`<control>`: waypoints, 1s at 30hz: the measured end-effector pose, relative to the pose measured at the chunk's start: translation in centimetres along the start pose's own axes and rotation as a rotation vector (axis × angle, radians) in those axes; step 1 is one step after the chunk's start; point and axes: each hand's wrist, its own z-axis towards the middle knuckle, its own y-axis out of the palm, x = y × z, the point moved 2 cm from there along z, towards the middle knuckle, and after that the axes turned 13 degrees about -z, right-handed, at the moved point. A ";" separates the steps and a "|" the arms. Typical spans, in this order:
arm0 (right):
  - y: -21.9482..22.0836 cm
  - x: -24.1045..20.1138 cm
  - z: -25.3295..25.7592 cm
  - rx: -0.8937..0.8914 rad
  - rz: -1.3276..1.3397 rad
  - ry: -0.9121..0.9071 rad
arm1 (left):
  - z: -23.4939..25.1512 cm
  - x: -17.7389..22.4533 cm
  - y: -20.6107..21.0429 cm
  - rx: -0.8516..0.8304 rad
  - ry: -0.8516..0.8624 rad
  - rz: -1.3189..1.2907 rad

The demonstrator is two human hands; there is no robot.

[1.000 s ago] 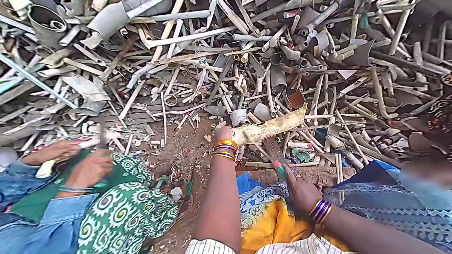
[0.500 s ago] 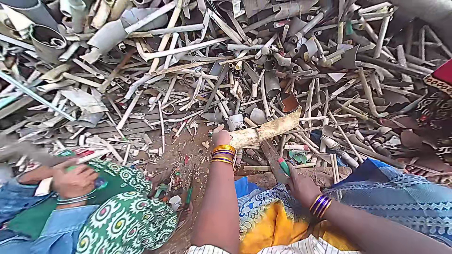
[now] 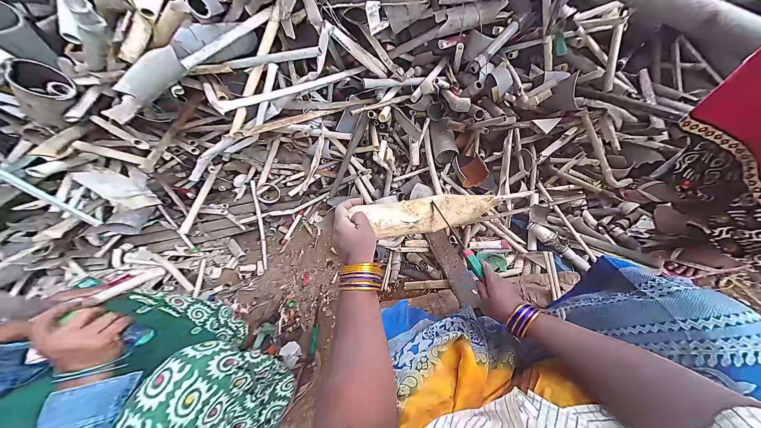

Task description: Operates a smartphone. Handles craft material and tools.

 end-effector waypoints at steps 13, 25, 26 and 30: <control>-2.0 -2.2 -1.9 0.029 0.000 -0.081 | -1.1 -0.3 0.4 -0.123 0.372 -0.094; -5.0 -0.3 -1.1 0.397 0.264 -0.091 | -4.5 1.6 1.8 -0.024 1.056 -0.159; -5.8 -0.1 -1.1 0.418 0.271 -0.070 | -4.7 1.6 2.1 -0.028 1.049 -0.218; -5.9 -0.3 -1.5 0.294 0.191 -0.020 | -4.2 0.2 4.4 -0.238 0.620 -0.571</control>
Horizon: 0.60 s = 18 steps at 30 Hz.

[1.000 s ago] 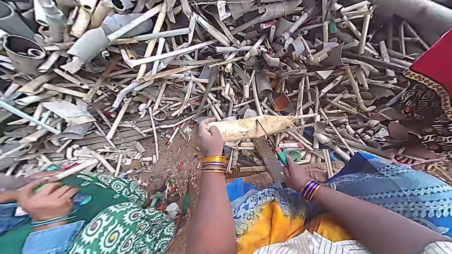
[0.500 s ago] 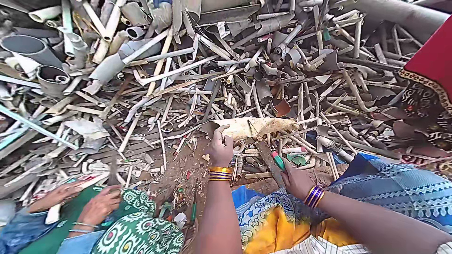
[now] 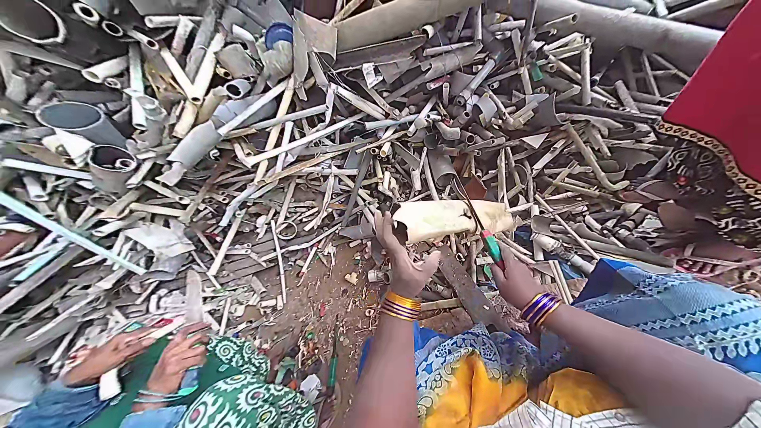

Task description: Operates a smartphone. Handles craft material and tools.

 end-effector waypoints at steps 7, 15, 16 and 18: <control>2.0 -0.9 -2.4 -0.157 -0.092 -0.068 | 1.3 1.1 -1.0 0.242 -0.355 0.007; 5.0 2.1 -0.3 -0.241 -0.077 0.153 | 2.4 -1.4 -3.3 0.584 -0.647 -0.084; 5.2 2.8 0.3 -0.242 -0.042 0.242 | 2.5 -1.6 -3.4 0.627 -0.672 -0.103; 4.9 2.9 0.6 -0.246 -0.018 0.293 | 2.5 -1.8 -3.6 0.685 -0.707 -0.129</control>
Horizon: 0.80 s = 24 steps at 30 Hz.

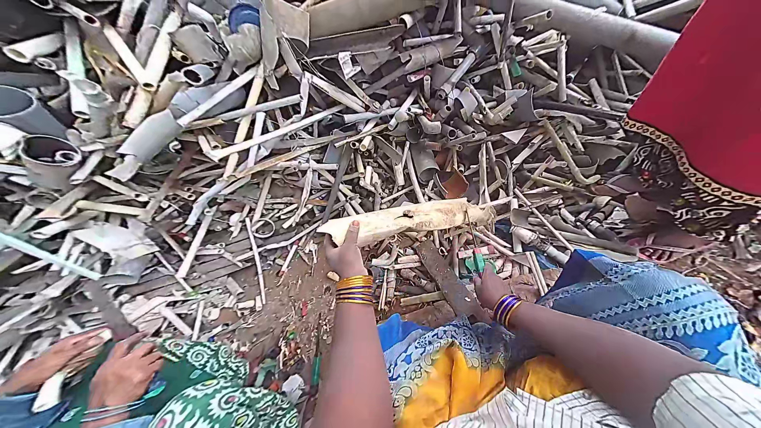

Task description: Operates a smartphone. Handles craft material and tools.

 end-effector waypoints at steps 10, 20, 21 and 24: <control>-2.8 -0.8 0.3 0.181 0.244 -0.088 | 0.1 -0.3 0.0 -0.020 -0.006 -0.075; -2.9 -0.5 1.6 0.270 0.234 -0.084 | 0.4 -0.2 -0.4 -0.068 0.002 0.055; -3.0 -0.7 1.5 0.286 0.233 -0.125 | 0.4 -0.3 -0.5 -0.087 0.007 0.075; -2.8 -0.6 1.8 0.248 0.270 -0.186 | 0.1 -0.6 -0.4 -0.083 0.057 0.095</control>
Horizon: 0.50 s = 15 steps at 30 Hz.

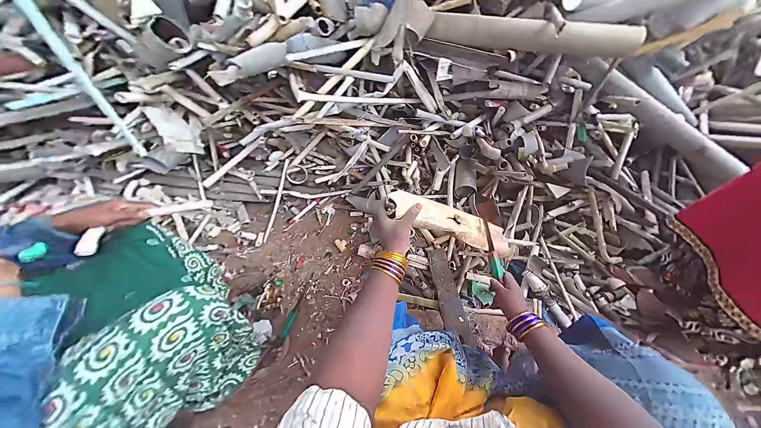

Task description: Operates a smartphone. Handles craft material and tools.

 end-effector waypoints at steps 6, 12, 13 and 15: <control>1.0 1.0 0.0 0.125 0.099 0.053 | -2.9 0.5 1.9 0.058 -0.146 -0.458; 1.2 1.6 -1.1 0.232 0.055 -0.078 | -4.7 -1.2 1.6 0.061 -0.217 -0.660; 1.2 2.0 -1.2 0.246 0.034 -0.092 | -5.0 -0.9 1.2 0.056 -0.204 -0.654; 0.8 2.6 -1.3 0.274 -0.016 -0.119 | -5.7 0.5 0.2 -0.013 -0.097 -0.649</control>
